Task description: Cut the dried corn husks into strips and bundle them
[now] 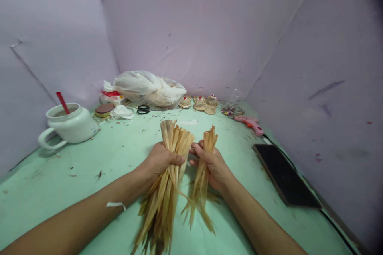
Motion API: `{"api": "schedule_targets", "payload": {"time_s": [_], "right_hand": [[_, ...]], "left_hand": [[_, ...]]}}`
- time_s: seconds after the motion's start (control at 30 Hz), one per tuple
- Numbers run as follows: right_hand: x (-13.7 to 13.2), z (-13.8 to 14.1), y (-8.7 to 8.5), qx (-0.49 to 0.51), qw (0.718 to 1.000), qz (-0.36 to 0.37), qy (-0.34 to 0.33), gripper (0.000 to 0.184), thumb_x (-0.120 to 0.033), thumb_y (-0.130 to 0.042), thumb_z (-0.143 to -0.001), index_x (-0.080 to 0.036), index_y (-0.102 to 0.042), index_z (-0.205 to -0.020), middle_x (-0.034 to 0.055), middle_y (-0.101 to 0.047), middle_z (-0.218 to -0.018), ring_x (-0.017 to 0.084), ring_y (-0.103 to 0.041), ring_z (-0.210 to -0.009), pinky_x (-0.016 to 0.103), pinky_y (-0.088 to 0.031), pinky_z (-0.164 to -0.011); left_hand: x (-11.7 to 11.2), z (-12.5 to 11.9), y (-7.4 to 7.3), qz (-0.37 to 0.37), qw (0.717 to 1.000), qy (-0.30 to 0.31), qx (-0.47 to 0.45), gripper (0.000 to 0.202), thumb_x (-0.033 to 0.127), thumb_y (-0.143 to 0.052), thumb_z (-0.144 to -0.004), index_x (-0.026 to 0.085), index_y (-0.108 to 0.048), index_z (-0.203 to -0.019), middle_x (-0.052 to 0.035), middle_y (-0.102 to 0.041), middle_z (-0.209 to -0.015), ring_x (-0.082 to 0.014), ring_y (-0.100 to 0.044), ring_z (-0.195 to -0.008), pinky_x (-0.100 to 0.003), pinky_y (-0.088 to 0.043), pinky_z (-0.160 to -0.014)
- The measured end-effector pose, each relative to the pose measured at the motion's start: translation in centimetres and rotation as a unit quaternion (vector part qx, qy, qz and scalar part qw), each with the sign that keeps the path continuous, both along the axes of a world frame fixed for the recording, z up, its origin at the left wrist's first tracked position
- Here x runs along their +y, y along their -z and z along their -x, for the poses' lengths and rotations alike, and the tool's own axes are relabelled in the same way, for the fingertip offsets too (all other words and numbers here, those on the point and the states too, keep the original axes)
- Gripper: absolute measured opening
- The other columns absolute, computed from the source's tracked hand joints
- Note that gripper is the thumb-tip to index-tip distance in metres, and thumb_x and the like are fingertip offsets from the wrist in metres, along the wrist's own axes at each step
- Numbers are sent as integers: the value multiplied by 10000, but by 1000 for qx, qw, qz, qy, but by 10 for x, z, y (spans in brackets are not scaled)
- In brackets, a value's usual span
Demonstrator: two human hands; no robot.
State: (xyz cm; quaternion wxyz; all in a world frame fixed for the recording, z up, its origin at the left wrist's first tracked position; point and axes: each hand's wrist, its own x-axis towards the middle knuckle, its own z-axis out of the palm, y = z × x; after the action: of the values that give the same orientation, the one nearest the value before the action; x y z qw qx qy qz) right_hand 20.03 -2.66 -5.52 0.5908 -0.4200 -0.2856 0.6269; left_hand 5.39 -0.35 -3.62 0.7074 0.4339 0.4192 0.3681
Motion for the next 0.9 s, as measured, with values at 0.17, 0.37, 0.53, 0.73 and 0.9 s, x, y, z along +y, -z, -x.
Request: {"api": "schedule_targets", "payload": {"time_s": [0.17, 0.37, 0.53, 0.73, 0.9], "right_hand": [[-8, 8, -5, -145, 989, -1, -42, 345, -316, -772, -532, -139, -556, -734, -19, -559, -648, 99, -520, -542, 197, -428, -421], [-6, 8, -8, -108, 994, 26, -11, 335, -247, -761, -478, -166, -481, -643, -66, -487, -521, 78, -463, -437, 218, -403, -428], [-5, 5, -7, -166, 986, 11, -20, 310, -244, -744, -495, -163, -494, -660, -51, -503, -554, 89, -459, -479, 216, -388, -426], [-8, 9, -4, -201, 979, -16, -29, 304, -235, -701, -521, -186, -447, -681, -60, -465, -564, 102, -455, -501, 227, -409, -424], [-9, 13, -5, -260, 965, -28, -15, 253, -186, -625, -552, -185, -447, -732, -64, -469, -573, 93, -439, -464, 221, -407, -402]], "left_hand": [[-6, -4, 2, -18, 999, -12, 42, 377, 77, -645, -491, 86, -681, -866, -85, -700, -703, -247, -643, -622, -331, -513, -568], [-3, -1, 0, 7, 999, -18, -29, 405, 28, -562, -480, 93, -670, -864, -78, -707, -733, -225, -645, -611, -326, -525, -572], [-1, 1, 0, 2, 998, 35, -47, 423, 72, -634, -510, 76, -656, -933, -99, -699, -756, -264, -652, -692, -372, -524, -646], [-5, 0, -1, -21, 999, 28, 8, 347, 73, -600, -524, 86, -665, -864, -88, -682, -693, -252, -641, -619, -360, -517, -578], [-6, -4, -3, -24, 998, -24, 59, 326, 54, -582, -465, 88, -657, -781, -64, -668, -659, -228, -621, -585, -330, -507, -545]]}}
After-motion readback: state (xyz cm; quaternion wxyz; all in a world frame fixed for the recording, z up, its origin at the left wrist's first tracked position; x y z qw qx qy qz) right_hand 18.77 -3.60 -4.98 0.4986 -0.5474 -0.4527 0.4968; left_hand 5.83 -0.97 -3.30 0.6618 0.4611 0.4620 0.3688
